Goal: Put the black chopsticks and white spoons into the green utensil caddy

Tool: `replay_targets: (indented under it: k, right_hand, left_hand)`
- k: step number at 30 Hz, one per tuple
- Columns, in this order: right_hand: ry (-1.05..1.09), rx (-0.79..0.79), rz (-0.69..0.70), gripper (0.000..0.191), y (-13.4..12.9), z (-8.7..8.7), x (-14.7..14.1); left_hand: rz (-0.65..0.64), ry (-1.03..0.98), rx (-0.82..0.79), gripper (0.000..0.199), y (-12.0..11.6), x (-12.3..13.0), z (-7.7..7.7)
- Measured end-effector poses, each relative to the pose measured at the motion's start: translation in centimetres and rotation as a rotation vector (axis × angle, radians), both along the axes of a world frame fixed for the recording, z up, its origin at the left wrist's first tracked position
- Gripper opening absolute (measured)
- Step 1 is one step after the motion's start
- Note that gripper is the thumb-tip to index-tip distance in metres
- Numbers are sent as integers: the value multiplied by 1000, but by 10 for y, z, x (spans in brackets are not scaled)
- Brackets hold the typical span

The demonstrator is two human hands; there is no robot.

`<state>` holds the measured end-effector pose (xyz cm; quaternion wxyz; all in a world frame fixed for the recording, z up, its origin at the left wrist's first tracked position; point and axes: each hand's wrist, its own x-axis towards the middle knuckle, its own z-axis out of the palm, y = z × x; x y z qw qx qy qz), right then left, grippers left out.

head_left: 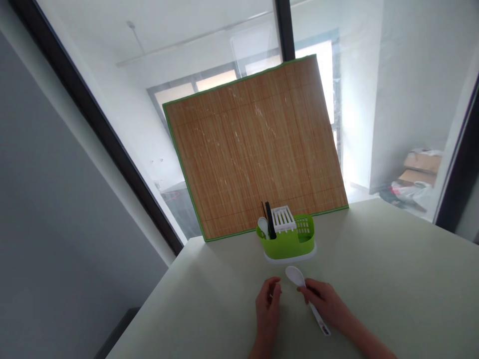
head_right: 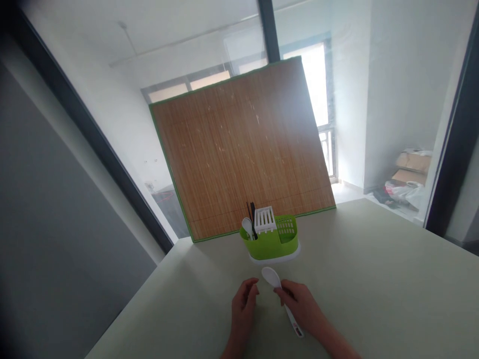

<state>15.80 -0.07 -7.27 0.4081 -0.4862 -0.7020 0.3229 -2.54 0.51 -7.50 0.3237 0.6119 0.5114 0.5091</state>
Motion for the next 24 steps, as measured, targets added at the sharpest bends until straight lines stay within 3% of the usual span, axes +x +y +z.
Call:
replay_targets:
  k: [6, 10, 20, 24]
  right_hand:
    - [188, -48, 38, 45, 0, 3, 0]
    - [227, -57, 96, 45, -2, 2, -2]
    - [313, -103, 114, 47, 0, -4, -7]
    - [319, -83, 19, 47, 0, -4, -4]
  left_hand:
    - [-89, 60, 119, 33, -9, 19, 30]
    - [-60, 182, 197, 25, -7, 33, 48]
    - [-24, 322, 292, 21, -11, 34, 58]
    - [61, 269, 370, 21, 10, 20, 96]
